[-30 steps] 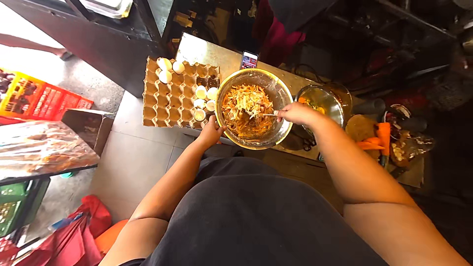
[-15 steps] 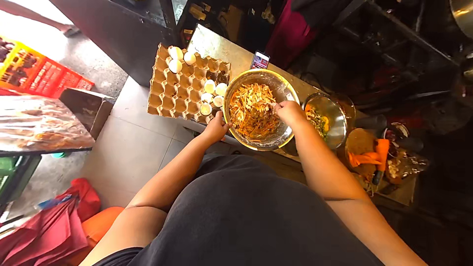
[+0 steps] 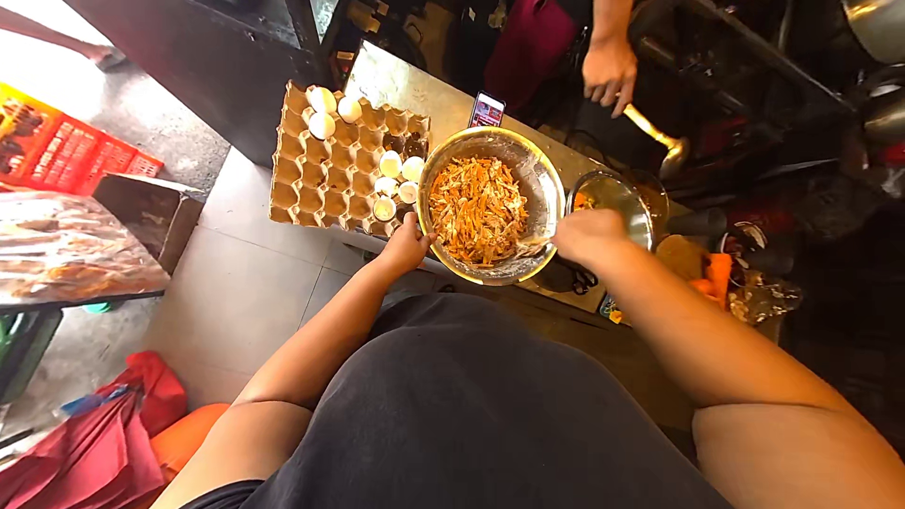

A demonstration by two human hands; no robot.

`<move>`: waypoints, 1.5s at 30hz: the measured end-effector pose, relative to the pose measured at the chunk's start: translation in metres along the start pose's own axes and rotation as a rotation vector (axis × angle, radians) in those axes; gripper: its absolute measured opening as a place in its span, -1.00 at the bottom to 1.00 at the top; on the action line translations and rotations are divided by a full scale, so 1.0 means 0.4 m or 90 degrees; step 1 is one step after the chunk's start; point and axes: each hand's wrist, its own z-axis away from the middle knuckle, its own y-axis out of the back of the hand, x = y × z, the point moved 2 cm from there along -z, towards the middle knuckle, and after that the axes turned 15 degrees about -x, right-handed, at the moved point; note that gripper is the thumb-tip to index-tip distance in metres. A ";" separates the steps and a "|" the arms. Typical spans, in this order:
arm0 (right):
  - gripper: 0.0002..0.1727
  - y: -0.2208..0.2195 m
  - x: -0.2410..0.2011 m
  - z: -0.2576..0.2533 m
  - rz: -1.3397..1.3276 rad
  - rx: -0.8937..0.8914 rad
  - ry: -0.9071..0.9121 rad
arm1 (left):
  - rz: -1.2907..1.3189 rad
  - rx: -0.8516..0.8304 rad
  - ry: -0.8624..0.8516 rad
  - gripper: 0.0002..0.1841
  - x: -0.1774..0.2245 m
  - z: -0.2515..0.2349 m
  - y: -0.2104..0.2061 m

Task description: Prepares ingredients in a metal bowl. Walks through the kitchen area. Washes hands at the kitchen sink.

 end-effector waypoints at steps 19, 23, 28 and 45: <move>-0.45 -0.080 -0.220 -0.107 -0.537 0.030 0.261 | -0.049 -0.010 -0.003 -0.48 0.004 -0.001 0.008; -0.47 -0.088 -0.103 -0.126 -0.590 0.056 0.262 | -0.037 -0.019 -0.007 -0.46 0.002 -0.003 0.006; -0.47 -0.048 0.021 -0.128 -0.588 0.055 0.197 | -0.031 -0.020 -0.007 -0.47 0.008 0.002 0.008; -0.45 0.038 -0.179 -0.041 -0.113 0.127 0.136 | 0.005 0.042 0.004 -0.48 0.007 -0.001 -0.010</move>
